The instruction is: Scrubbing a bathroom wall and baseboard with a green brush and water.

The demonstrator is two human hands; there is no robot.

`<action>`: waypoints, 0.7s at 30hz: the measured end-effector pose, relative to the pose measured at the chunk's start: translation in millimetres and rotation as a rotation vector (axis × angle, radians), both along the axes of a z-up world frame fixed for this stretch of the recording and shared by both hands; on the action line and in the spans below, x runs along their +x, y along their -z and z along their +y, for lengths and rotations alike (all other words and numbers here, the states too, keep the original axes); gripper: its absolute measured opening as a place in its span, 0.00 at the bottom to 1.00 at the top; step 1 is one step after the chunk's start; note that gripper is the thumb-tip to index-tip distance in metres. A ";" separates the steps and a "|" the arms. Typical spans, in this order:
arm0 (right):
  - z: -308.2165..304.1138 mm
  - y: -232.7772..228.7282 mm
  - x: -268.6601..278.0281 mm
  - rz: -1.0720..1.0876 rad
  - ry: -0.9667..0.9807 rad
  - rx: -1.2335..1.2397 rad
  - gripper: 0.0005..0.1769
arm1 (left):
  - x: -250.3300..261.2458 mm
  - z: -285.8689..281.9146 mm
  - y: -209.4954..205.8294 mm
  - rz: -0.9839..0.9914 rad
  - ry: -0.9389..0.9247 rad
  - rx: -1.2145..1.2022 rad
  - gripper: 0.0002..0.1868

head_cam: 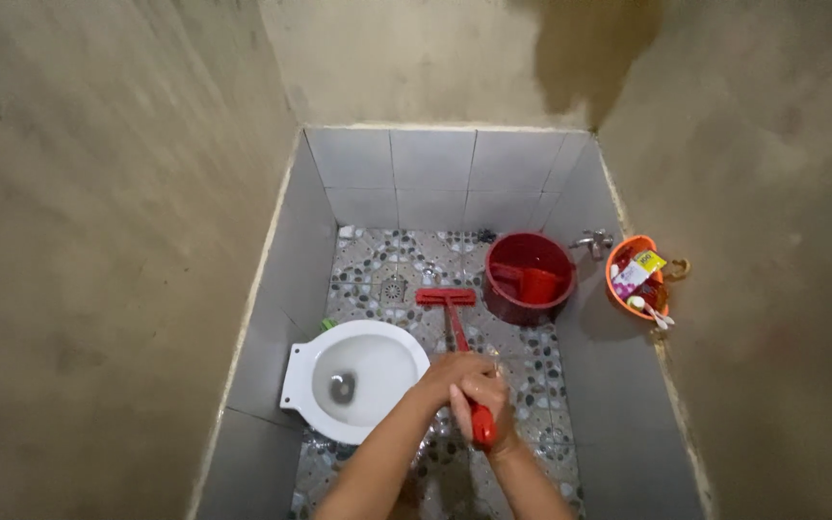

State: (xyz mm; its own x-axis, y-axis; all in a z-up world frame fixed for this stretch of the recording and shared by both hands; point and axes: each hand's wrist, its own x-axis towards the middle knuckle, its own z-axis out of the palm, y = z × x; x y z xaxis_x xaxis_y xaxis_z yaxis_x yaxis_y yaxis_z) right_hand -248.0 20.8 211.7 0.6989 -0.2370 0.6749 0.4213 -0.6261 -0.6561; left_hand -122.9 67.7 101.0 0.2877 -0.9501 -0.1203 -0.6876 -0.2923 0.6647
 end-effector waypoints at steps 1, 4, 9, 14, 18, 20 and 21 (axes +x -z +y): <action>-1.8 8.2 2.1 -0.004 -0.002 0.003 0.12 | 2.7 3.4 6.5 -0.004 -0.002 0.003 0.15; -2.9 23.0 3.9 0.110 -0.055 0.060 0.14 | 7.1 10.2 26.0 0.022 0.025 -0.196 0.12; -6.3 17.3 16.2 0.127 -0.032 0.020 0.10 | 29.3 2.5 115.9 -0.064 -0.046 -0.556 0.23; -43.2 31.7 52.7 0.223 0.013 -0.046 0.12 | 52.8 -38.2 4.1 0.738 -0.424 -0.090 0.27; -64.3 1.0 95.4 0.203 0.147 0.028 0.08 | 98.6 -66.1 66.0 0.202 -0.281 -0.379 0.33; -80.0 -22.6 117.8 0.189 0.288 -0.060 0.11 | 112.8 -76.5 42.5 0.117 -0.307 -0.380 0.32; -87.4 -34.1 128.5 0.177 0.423 -0.149 0.15 | 119.5 -81.0 31.0 0.031 -0.340 -0.380 0.31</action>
